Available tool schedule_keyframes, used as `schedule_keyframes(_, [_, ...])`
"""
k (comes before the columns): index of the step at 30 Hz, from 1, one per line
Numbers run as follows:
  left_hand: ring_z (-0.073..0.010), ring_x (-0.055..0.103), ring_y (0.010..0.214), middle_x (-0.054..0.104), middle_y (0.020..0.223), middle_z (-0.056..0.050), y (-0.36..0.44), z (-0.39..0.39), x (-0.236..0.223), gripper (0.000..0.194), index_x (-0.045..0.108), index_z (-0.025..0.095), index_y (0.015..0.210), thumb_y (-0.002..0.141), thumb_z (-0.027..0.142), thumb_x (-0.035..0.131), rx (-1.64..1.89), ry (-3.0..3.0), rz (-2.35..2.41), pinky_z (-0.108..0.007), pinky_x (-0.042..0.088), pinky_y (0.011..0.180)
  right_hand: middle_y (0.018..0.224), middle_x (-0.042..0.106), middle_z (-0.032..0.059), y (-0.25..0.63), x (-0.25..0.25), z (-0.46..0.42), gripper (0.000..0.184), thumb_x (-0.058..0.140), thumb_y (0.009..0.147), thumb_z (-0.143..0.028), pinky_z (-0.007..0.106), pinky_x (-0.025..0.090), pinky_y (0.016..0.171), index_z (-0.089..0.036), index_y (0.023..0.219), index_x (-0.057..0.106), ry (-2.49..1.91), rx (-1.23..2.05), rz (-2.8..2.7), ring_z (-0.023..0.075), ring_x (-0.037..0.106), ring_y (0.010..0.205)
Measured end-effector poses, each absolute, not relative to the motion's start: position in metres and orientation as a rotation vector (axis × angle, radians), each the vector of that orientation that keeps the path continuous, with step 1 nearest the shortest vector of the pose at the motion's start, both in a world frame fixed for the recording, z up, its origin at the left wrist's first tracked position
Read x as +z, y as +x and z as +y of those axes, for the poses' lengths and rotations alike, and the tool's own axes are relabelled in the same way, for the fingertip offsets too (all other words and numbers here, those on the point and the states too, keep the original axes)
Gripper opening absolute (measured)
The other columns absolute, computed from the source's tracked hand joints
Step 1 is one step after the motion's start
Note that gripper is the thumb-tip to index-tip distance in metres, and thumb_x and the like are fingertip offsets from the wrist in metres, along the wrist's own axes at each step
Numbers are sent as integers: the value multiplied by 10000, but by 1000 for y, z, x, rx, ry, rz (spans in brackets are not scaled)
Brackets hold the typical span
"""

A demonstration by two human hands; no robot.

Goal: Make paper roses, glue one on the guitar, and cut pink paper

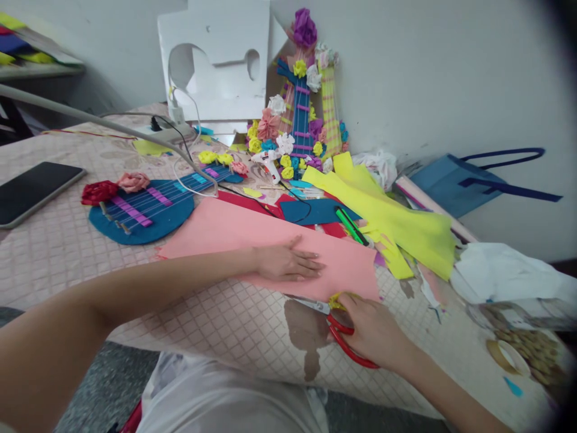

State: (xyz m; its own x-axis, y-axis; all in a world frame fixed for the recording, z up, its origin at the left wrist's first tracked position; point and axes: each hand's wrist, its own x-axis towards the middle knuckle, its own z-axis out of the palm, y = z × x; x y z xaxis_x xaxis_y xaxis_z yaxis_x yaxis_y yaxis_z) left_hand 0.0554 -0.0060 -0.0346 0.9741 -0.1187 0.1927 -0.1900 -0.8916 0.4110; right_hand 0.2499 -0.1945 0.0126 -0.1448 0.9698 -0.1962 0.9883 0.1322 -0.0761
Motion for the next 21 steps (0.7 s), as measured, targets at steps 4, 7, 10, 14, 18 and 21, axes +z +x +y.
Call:
schedule_keyframes(4, [-159,187,1409,316,1487,27,56,-6,-34,466,307,356,1414,950,312,329,160,2664,-173,-433,-26,1139,855,677,55,253,10,-193,278,667,737,-394,300,418,669,-203,906,556,1947,-290,2327,243,641,803])
schedule_keyframes(7, [-157,203,1404,327,1482,31,56,-6,-34,466,316,364,1408,946,311,335,186,2649,-183,-423,-10,1143,872,678,51,256,9,-193,255,655,750,-362,303,416,670,-201,918,551,1906,-281,2339,245,641,816])
schedule_keyframes(10, [-157,212,1402,337,1479,10,56,-6,-35,463,317,331,1413,951,312,323,221,2663,-210,-432,-30,1140,851,668,49,255,10,-194,241,647,757,-373,306,417,679,-203,894,545,1931,-283,2315,247,635,816])
schedule_keyframes(14, [-155,206,1403,335,1480,5,56,-6,-36,453,332,328,1406,953,308,327,208,2677,-200,-434,-61,1135,844,661,55,249,14,-193,339,699,703,-444,300,417,673,-207,892,547,1971,-308,2270,249,632,803])
schedule_keyframes(18, [-181,226,1397,359,1469,-14,56,-5,-37,445,350,301,1400,955,308,337,250,2703,-232,-477,-127,1112,839,666,54,243,17,-190,320,690,709,-439,295,411,649,-207,881,552,1988,-323,2257,247,636,788])
schedule_keyframes(21, [-181,221,1399,352,1472,-16,56,-5,-38,446,342,295,1404,958,317,332,247,2718,-244,-477,-166,1099,846,672,56,241,16,-186,294,675,722,-419,294,414,664,-208,892,561,1981,-334,2286,246,639,808])
